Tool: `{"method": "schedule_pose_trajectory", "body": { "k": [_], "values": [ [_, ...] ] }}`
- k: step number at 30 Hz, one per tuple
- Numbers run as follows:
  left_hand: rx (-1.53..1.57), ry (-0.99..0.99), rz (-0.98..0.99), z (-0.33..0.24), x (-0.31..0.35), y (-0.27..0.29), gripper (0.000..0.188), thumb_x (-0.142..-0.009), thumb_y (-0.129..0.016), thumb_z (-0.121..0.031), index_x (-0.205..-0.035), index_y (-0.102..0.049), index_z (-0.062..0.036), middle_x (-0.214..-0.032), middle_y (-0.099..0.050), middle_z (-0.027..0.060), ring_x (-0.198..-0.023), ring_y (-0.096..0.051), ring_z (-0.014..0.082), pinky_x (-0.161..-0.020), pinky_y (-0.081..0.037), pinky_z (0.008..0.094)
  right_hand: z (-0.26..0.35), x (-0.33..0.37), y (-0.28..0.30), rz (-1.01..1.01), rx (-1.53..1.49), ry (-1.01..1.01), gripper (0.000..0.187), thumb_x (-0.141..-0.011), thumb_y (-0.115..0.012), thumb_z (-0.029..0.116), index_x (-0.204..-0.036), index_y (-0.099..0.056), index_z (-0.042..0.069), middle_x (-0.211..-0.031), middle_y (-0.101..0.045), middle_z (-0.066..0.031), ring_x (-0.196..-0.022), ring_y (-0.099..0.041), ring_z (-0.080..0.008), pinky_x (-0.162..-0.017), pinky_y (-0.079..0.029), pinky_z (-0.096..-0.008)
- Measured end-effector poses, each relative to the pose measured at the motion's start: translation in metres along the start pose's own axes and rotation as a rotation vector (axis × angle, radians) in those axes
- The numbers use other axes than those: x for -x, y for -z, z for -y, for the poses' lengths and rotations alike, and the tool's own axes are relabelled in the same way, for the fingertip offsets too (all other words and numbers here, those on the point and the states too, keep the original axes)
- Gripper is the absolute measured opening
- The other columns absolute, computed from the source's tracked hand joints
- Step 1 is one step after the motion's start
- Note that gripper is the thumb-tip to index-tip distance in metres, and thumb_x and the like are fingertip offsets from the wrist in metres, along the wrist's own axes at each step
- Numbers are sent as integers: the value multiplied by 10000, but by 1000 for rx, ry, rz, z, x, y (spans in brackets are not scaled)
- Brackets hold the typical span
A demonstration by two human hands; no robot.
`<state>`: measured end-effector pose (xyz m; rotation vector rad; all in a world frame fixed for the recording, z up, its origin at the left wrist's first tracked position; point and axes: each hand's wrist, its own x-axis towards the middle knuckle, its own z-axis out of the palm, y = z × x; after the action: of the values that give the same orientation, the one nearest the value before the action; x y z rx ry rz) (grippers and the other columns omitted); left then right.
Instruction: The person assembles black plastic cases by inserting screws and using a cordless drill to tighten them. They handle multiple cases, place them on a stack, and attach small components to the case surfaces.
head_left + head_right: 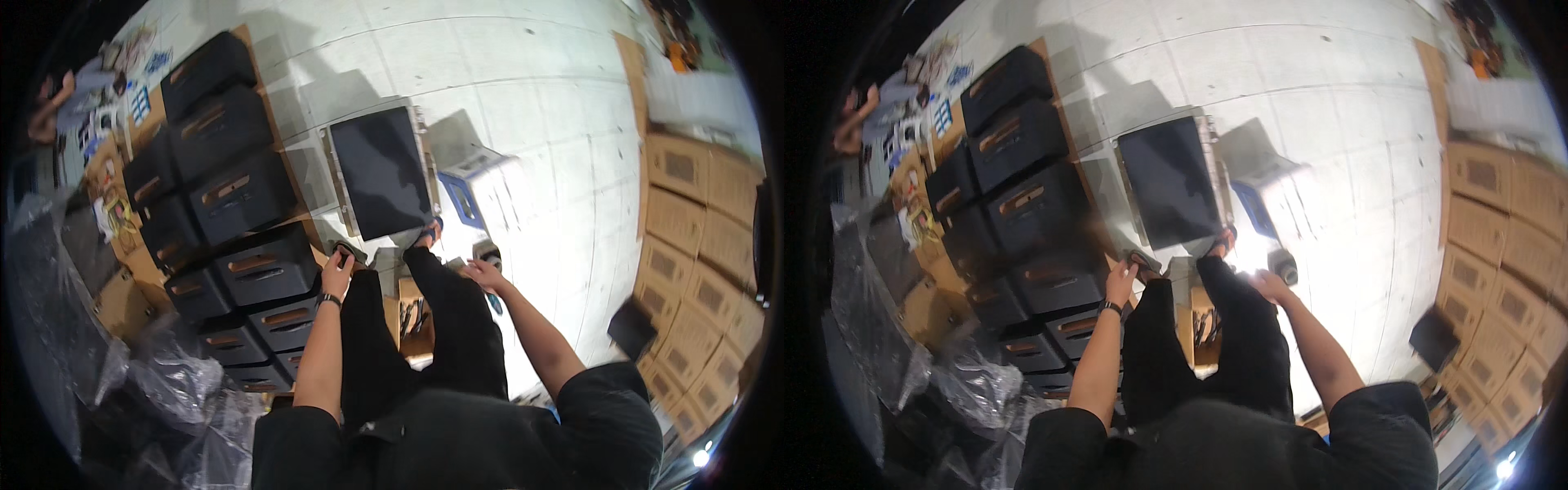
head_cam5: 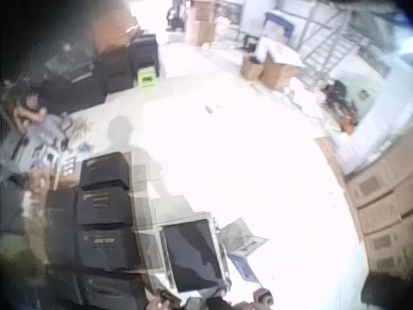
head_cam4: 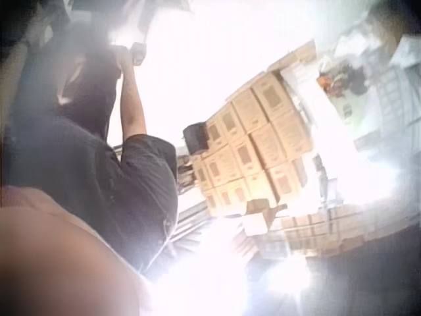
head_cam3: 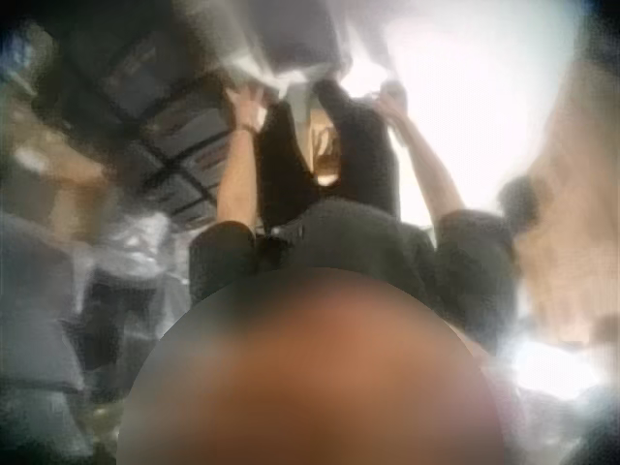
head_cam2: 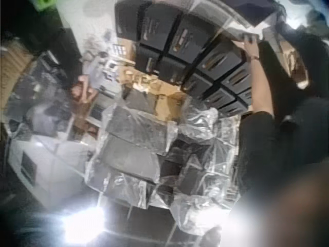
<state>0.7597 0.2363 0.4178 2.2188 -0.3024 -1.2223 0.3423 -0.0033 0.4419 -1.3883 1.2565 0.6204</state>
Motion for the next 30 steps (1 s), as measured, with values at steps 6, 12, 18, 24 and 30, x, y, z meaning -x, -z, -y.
{"method": "schedule_pose_trajectory", "body": {
  "k": [6, 12, 18, 24, 30],
  "values": [
    [-327, 146, 253, 2, 133, 127, 574, -941, -735, -458, -1263, -715, 16, -1165, -761, 205, -1111, -728, 317, -966, -548, 389, -63, 196, 86, -158, -204, -254, 536, -991, -692, 381, -1434, -596, 93, -1066, -752, -96, -927, -727, -194, -772, -560, -342],
    [316, 40, -231, 2, 172, 154, 376, -989, -729, -337, -1152, -754, 0, -869, -739, 36, -779, -670, 133, -751, -545, 320, -86, 156, 125, 48, -194, -373, 500, -924, -759, 441, -1291, -630, 126, -933, -708, -50, -699, -653, -184, -608, -513, -452],
    [-10, 97, -347, -95, 237, 22, 520, -911, -743, -460, -1222, -744, -43, -1229, -735, 200, -1196, -677, 360, -1048, -514, 437, -12, -8, 308, 290, -211, 137, 577, -939, -626, 254, -1498, -520, 157, -1239, -722, -97, -876, -695, -201, -683, -544, -355],
    [-21, 151, -406, -134, 305, -102, 573, -890, -721, -535, -1270, -738, -107, -1359, -654, 197, -1309, -574, 379, -1140, -436, 462, 200, 20, 462, -130, 43, 332, 586, -1010, -607, 402, -1511, -507, 116, -1190, -712, -38, -948, -695, -170, -738, -527, -321],
    [303, 312, -481, -102, 294, -123, 523, -892, -672, -524, -1163, -777, -89, -1134, -751, 207, -1106, -686, 414, -968, -539, 492, 251, 13, 490, -72, 134, 179, 520, -990, -623, 463, -1401, -576, 148, -1264, -666, -91, -1098, -657, -292, -943, -505, -506]
  ]
}}
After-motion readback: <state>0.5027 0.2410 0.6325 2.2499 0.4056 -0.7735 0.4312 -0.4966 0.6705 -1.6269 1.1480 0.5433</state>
